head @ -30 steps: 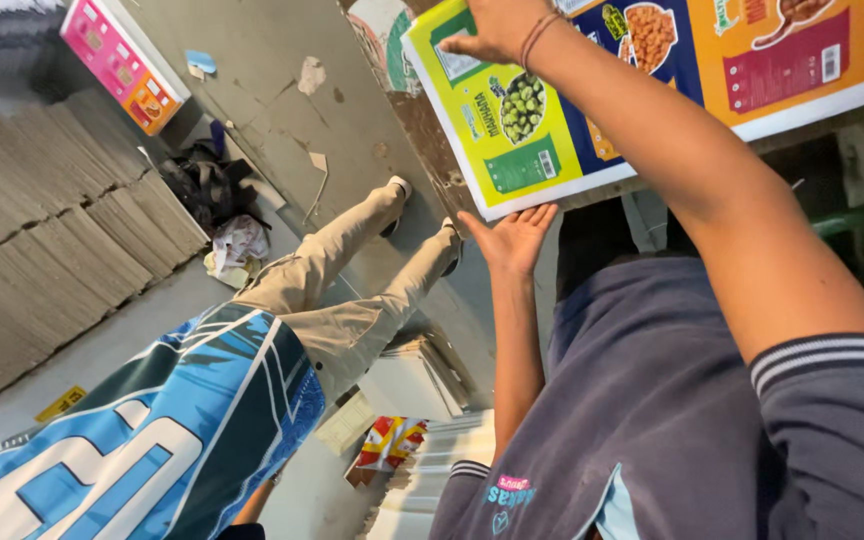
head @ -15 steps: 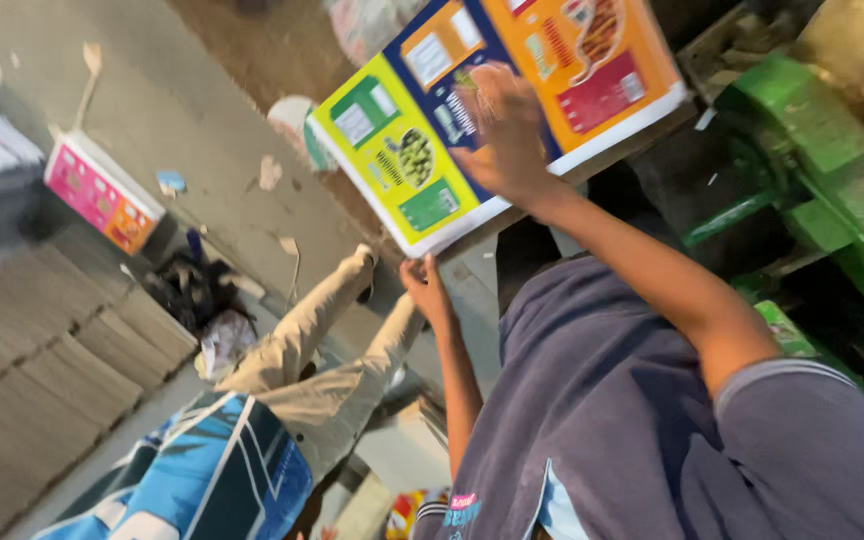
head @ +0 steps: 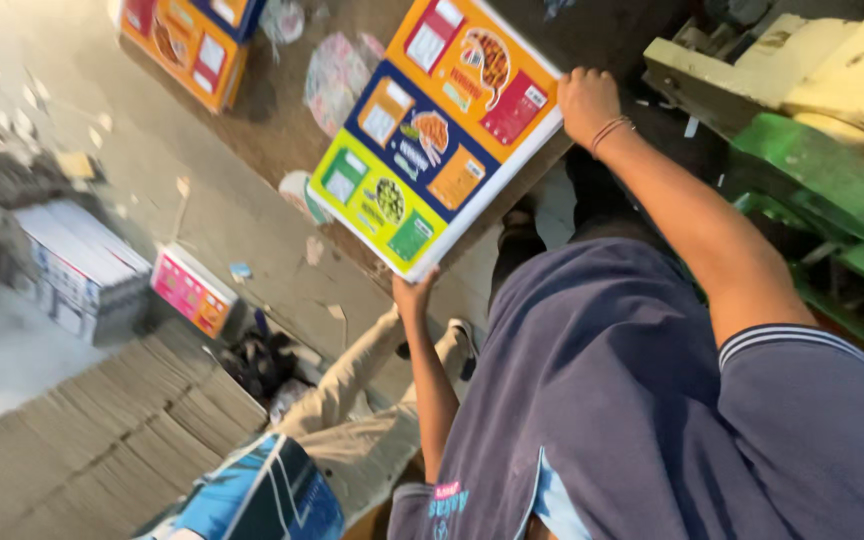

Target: The person repeatedly picks up a stack of colorful printed books from a table and places them onto a green machine. The person handles the books by hand, lifting and setting them down in a repetitive loop.

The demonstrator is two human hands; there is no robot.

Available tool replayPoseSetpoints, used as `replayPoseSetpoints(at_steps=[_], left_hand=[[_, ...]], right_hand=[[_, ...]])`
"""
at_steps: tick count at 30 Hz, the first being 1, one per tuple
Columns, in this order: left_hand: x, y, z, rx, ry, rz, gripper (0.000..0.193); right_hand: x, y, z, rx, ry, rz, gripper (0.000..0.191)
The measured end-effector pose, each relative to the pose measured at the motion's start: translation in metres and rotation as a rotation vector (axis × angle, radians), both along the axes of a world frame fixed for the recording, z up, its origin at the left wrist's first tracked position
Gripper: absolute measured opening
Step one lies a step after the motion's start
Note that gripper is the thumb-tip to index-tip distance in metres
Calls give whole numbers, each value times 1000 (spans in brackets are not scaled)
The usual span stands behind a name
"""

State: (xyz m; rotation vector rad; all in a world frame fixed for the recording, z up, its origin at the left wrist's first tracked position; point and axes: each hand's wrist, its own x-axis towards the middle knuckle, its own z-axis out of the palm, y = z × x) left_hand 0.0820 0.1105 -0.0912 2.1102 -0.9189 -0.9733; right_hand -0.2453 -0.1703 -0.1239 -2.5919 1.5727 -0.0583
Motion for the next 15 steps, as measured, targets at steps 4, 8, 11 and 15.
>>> replayPoseSetpoints(at_steps=[4, 8, 11, 15], left_hand=[[-16, 4, 12, 246, -759, -21, 55], [-15, -2, 14, 384, -852, -52, 48], [-17, -2, 23, 393, -869, -71, 47], [-26, -8, 29, 424, -864, -52, 47]], right_hand=[[1, -9, 9, -9, -48, 44, 17], [-2, -14, 19, 10, 38, 88, 17], [-1, -17, 31, 72, 20, 80, 12], [-9, -21, 34, 87, -73, 61, 12]])
